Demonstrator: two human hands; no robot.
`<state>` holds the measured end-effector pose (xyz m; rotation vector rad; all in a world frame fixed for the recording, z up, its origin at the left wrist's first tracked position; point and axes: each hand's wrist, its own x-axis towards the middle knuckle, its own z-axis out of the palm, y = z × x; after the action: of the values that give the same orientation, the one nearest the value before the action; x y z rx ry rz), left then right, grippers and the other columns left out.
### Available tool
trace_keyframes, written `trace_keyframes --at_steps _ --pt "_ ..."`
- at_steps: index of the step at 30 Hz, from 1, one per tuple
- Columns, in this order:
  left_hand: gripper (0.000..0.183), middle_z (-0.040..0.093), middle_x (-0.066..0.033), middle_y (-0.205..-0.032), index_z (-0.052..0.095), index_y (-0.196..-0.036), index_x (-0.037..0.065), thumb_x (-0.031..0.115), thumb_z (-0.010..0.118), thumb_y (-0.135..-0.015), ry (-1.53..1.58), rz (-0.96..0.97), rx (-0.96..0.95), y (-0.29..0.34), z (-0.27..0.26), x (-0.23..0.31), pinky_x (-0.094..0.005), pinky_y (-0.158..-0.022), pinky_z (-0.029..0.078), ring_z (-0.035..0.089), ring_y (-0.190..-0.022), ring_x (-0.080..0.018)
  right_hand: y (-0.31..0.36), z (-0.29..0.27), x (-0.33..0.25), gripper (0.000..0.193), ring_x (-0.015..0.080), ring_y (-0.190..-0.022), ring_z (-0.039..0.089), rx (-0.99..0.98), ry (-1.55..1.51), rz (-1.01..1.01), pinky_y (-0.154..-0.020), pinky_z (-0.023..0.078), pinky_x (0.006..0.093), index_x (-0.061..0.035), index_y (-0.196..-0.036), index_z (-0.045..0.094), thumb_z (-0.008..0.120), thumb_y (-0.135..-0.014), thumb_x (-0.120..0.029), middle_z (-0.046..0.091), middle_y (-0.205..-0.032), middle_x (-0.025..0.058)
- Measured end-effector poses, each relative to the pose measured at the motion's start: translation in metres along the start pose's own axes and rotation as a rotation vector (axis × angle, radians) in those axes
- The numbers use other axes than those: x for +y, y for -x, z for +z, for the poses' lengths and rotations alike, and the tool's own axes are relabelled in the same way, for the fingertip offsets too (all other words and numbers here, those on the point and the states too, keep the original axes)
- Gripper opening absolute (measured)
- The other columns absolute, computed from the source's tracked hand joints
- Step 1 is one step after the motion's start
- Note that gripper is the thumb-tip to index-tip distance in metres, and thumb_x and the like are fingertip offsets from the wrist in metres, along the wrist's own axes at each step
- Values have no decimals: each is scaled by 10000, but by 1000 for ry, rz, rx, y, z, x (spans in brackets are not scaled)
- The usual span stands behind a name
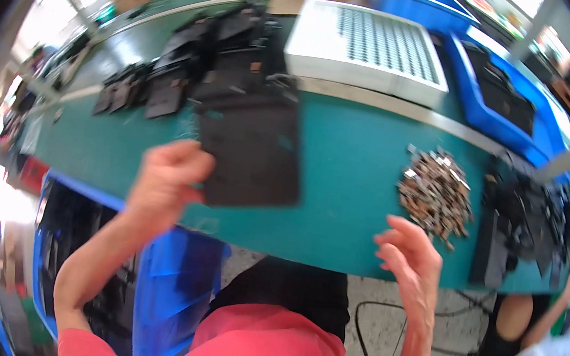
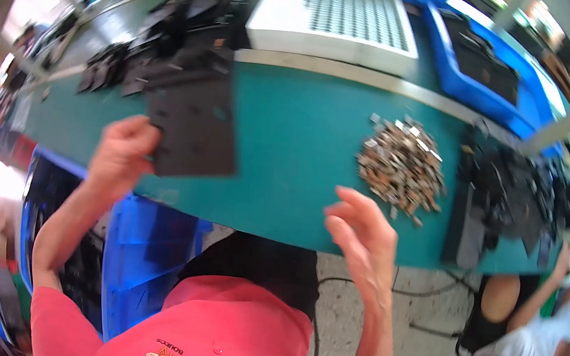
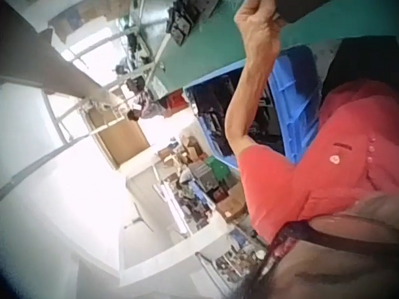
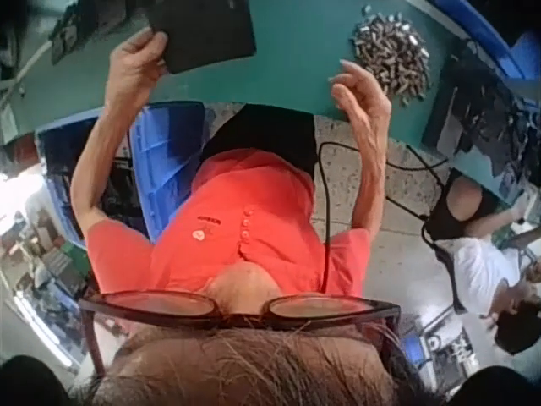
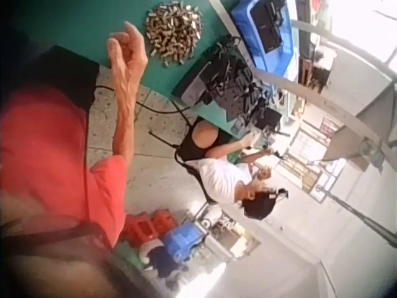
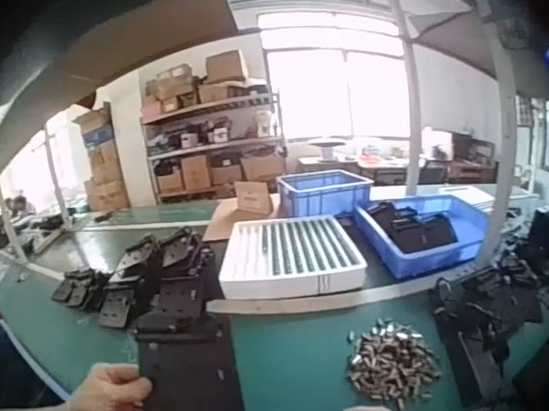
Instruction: The person manually assembles small electronic and metal components onto a black plastic base plate by hand at a factory workstation.
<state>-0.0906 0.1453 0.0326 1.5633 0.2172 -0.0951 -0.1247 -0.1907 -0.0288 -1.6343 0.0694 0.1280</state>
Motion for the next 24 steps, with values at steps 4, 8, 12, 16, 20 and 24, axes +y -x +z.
trace_keyframes --at_steps 4,8,12,16,20,24 --pt "164 666 -23 -921 676 -998 47 162 569 -949 104 -270 -367 -21 108 -23 -316 -693 560 633 -826 -113 4 5 -10 455 137 -788 643 -10 -253 59 -631 530 255 -14 -1315 494 636 -900 -131 685 -961 87" --pt "256 678 -92 -1059 642 -1154 2 145 530 -974 160 -327 -506 -28 125 -37 -359 -784 575 660 -913 -164 3 1 -5 461 129 -717 644 19 -302 134 -589 531 247 -5 -1321 489 638 -906 -139 689 -960 93" --pt "261 677 -83 -1013 628 -1149 -13 113 594 -924 19 -357 -493 -34 113 -41 -369 -768 581 660 -883 -166 -8 2 5 479 98 -635 610 -12 -189 142 -550 509 225 -4 -1344 473 637 -907 -110 692 -911 77" --pt "395 673 -92 -938 568 -1220 -54 43 636 -842 -95 -250 -362 -43 89 -49 -327 -705 583 660 -817 -154 -23 15 3 497 83 -605 585 -65 -101 165 -529 492 225 11 -1355 443 619 -899 -83 679 -843 51" --pt "466 647 -75 -900 506 -1282 -38 -5 637 -836 -323 -115 -425 -56 71 -35 -286 -685 578 656 -776 -142 -31 25 -8 585 126 -531 580 6 228 177 -480 474 272 43 -1367 405 656 -860 -102 632 -650 91" --pt "454 634 -87 -885 557 -1224 -27 -51 655 -782 -591 146 -353 -61 59 -44 -268 -607 538 625 -708 -125 -34 31 1 617 319 -507 626 9 987 -152 -487 493 409 17 -1335 446 689 -844 -268 602 -559 155"
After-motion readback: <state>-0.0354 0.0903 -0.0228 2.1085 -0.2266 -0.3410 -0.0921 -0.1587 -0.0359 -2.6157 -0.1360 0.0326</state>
